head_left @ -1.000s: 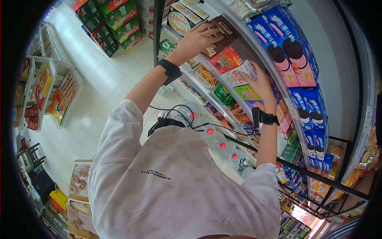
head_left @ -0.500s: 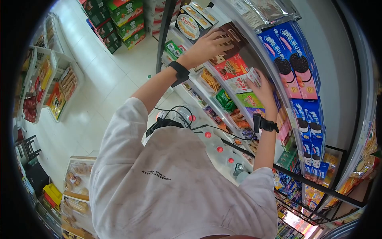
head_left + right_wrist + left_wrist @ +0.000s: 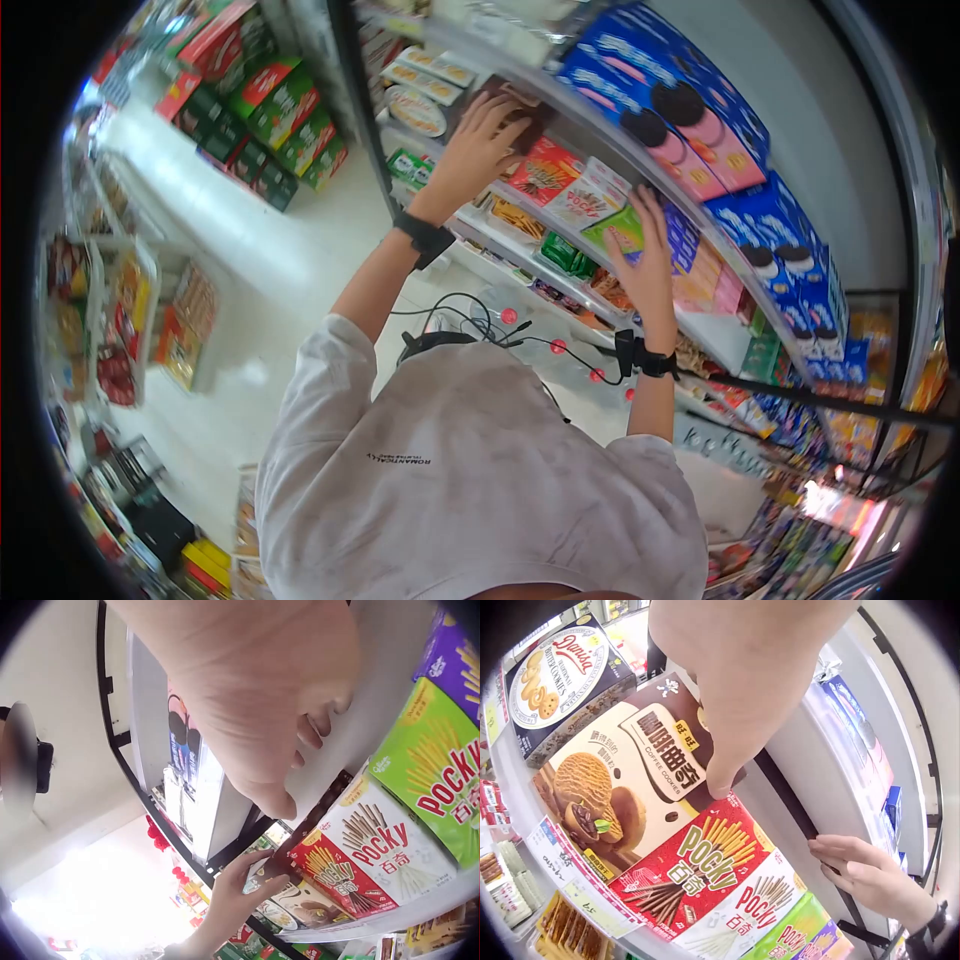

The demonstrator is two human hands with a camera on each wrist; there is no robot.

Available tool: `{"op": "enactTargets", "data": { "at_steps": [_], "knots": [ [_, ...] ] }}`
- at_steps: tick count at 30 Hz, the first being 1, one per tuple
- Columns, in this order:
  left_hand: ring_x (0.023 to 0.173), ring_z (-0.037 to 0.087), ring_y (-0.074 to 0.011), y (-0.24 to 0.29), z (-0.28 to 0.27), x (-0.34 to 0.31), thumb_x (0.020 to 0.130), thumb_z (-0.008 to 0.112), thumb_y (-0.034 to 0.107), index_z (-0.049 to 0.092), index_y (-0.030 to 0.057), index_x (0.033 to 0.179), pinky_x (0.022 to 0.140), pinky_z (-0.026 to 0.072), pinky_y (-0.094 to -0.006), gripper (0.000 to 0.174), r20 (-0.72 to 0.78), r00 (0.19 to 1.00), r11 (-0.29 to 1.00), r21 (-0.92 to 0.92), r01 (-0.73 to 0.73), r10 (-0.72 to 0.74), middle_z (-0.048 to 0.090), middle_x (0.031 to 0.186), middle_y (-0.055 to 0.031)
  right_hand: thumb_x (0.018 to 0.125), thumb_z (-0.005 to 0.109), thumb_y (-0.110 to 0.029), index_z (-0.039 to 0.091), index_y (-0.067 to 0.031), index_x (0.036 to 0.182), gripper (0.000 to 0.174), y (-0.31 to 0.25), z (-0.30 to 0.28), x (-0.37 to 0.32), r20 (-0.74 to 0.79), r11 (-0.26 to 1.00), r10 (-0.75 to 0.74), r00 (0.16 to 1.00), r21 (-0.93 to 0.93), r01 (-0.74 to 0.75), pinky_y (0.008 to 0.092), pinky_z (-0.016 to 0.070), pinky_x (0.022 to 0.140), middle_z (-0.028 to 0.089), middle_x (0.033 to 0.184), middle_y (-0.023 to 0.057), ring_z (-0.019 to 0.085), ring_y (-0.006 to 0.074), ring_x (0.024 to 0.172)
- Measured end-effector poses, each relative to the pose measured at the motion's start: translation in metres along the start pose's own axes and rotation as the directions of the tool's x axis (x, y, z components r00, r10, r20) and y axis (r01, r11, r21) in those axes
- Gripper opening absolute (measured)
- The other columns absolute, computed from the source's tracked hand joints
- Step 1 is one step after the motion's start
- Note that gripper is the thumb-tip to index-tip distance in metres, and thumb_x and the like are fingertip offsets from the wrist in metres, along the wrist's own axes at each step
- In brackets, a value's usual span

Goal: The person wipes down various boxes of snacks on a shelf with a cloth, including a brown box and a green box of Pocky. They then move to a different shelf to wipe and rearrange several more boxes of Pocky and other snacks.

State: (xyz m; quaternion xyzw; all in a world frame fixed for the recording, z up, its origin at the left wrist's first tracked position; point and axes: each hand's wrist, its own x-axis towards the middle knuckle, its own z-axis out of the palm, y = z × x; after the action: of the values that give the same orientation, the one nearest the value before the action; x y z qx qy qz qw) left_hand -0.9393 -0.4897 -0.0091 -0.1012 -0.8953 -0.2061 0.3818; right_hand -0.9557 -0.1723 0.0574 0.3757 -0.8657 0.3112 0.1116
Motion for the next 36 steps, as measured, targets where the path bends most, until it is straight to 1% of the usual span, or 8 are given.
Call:
{"op": "enactTargets", "data": {
  "at_steps": [6, 9, 13, 17, 20, 27, 33, 36],
  "knots": [
    [0.133, 0.054, -0.0398, 0.045, -0.004, 0.011, 0.082, 0.083, 0.012, 0.064, 0.0029, 0.13, 0.118, 0.0403, -0.0517, 0.053, -0.006, 1.0, 0.994, -0.105, -0.031, 0.03, 0.063, 0.134, -0.016, 0.092, 0.074, -0.009, 0.056, -0.0008, 0.142, 0.054, -0.006, -0.03, -0.076, -0.144, 0.974, 0.213, 0.966, 0.112, -0.198, 0.0452, 0.0374, 0.119, 0.052, 0.152, 0.0199, 0.047, 0.0389, 0.144],
    [0.133, 0.054, -0.0388, 0.079, 0.006, 0.014, 0.083, 0.083, 0.012, 0.064, 0.0027, 0.131, 0.117, 0.0413, -0.0514, 0.052, 0.109, 0.99, 0.976, -0.208, -0.067, 0.092, 0.062, 0.134, -0.0158, 0.093, 0.073, -0.008, 0.056, 0.0001, 0.142, 0.052, -0.002, -0.048, -0.113, -0.234, 0.954, 0.284, 0.93, 0.163, -0.251, 0.0437, 0.0396, 0.117, 0.055, 0.148, 0.0203, 0.051, 0.0383, 0.141],
    [0.132, 0.055, -0.0379, 0.122, 0.031, 0.021, 0.086, 0.082, 0.015, 0.063, 0.0043, 0.132, 0.12, 0.0399, -0.0515, 0.052, 0.204, 0.952, 0.962, -0.196, -0.188, 0.228, 0.061, 0.136, -0.0149, 0.094, 0.071, -0.007, 0.056, 0.0006, 0.141, 0.05, 0.006, -0.064, -0.159, -0.328, 0.918, 0.392, 0.859, 0.197, -0.344, 0.0438, 0.0421, 0.115, 0.058, 0.144, 0.0204, 0.055, 0.0384, 0.135],
    [0.135, 0.052, -0.04, 0.136, 0.048, 0.031, 0.085, 0.084, 0.02, 0.058, 0.0059, 0.141, 0.12, 0.0391, -0.0517, 0.063, 0.269, 0.934, 0.968, -0.156, -0.198, 0.235, 0.058, 0.143, -0.0157, 0.094, 0.071, -0.006, 0.059, 0.0009, 0.137, 0.045, 0.008, -0.077, -0.201, -0.412, 0.878, 0.478, 0.776, 0.228, -0.42, 0.0436, 0.0439, 0.112, 0.059, 0.141, 0.0206, 0.057, 0.0378, 0.132],
    [0.138, 0.049, -0.0417, 0.12, 0.062, 0.044, 0.082, 0.086, 0.022, 0.056, 0.0067, 0.144, 0.119, 0.0399, -0.0504, 0.07, 0.378, 0.873, 0.949, -0.187, -0.254, 0.308, 0.056, 0.146, -0.0175, 0.094, 0.07, -0.006, 0.059, 0.0005, 0.136, 0.044, 0.016, -0.084, -0.234, -0.462, 0.858, 0.514, 0.723, 0.252, -0.448, 0.0429, 0.0438, 0.112, 0.06, 0.14, 0.0208, 0.058, 0.037, 0.131],
    [0.14, 0.049, -0.0421, 0.1, 0.069, 0.08, 0.076, 0.087, 0.017, 0.051, 0.0069, 0.15, 0.117, 0.0407, -0.0464, 0.083, 0.638, 0.746, 0.981, -0.103, -0.162, 0.191, 0.054, 0.15, -0.0222, 0.095, 0.068, -0.006, 0.058, -0.0008, 0.138, 0.044, 0.028, -0.101, -0.274, -0.469, 0.834, 0.55, 0.691, 0.263, -0.485, 0.0424, 0.0419, 0.113, 0.06, 0.138, 0.0207, 0.057, 0.0368, 0.13],
    [0.139, 0.053, -0.0366, 0.078, 0.088, 0.103, 0.078, 0.084, 0.011, 0.054, 0.0084, 0.149, 0.117, 0.0404, -0.0405, 0.077, 0.791, 0.572, 0.973, -0.22, -0.069, 0.219, 0.057, 0.149, -0.0213, 0.096, 0.067, -0.005, 0.058, 0.0003, 0.137, 0.042, 0.041, -0.103, -0.286, -0.449, 0.834, 0.552, 0.703, 0.279, -0.476, 0.0429, 0.0434, 0.111, 0.061, 0.137, 0.0204, 0.058, 0.0376, 0.128],
    [0.135, 0.057, -0.0332, 0.088, 0.082, 0.107, 0.077, 0.083, 0.008, 0.058, 0.0109, 0.147, 0.115, 0.0423, -0.0388, 0.074, 0.791, 0.577, 0.972, -0.233, -0.021, 0.203, 0.061, 0.145, -0.0173, 0.096, 0.066, -0.004, 0.058, 0.0013, 0.135, 0.04, 0.044, -0.1, -0.287, -0.459, 0.84, 0.543, 0.703, 0.29, -0.459, 0.0429, 0.0443, 0.11, 0.062, 0.136, 0.0203, 0.059, 0.0381, 0.127]
  ]
}}
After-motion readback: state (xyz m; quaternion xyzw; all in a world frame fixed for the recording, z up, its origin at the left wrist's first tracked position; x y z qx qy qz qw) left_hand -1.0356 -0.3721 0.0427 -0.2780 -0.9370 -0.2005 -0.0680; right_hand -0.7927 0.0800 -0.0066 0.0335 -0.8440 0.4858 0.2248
